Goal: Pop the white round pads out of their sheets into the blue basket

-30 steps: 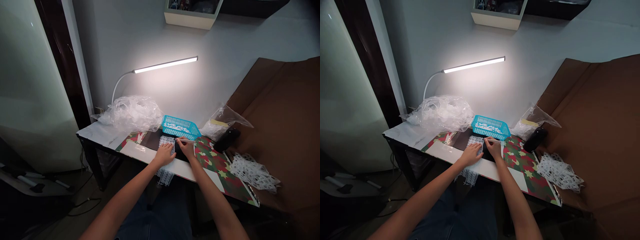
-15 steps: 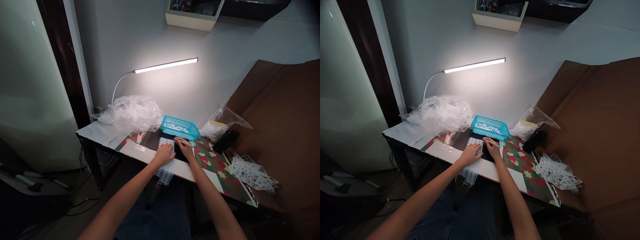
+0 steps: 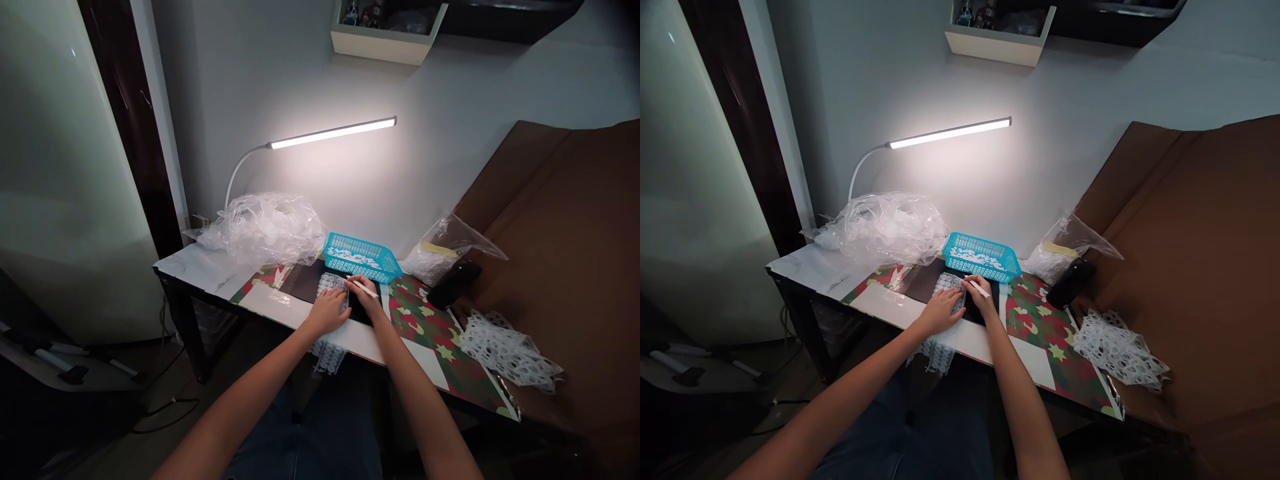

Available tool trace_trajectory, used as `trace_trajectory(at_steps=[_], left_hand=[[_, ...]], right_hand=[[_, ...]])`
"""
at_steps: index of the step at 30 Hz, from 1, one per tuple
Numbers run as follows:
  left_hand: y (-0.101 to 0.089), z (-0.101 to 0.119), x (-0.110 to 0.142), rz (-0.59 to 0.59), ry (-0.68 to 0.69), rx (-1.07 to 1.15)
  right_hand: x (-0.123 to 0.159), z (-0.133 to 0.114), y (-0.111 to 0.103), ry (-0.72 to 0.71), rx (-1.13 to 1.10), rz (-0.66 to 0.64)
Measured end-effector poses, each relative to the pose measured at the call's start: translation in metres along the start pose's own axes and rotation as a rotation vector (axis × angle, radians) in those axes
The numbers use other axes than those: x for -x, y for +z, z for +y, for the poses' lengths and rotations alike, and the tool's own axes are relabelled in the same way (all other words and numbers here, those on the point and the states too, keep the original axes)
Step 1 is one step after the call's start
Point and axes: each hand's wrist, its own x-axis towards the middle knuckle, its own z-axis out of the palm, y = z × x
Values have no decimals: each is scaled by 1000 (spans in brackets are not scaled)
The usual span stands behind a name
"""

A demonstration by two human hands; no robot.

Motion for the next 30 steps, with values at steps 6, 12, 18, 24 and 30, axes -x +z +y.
trace_trajectory(at_steps=[6, 12, 18, 24, 30], left_hand=[[-1, 1, 0, 23, 18, 81], [-6, -2, -2, 59, -46, 247], [-8, -13, -8, 120, -190, 471], [-6, -16, -12, 179, -304, 611], [-8, -17, -11, 216, -371, 707]], right_hand=[[1, 2, -2, 101, -136, -49], [5, -3, -4, 114, -201, -78], [14, -16, -4, 43, -208, -90], [21, -35, 2, -67, -189, -90], [31, -45, 8, -136, -64, -42]])
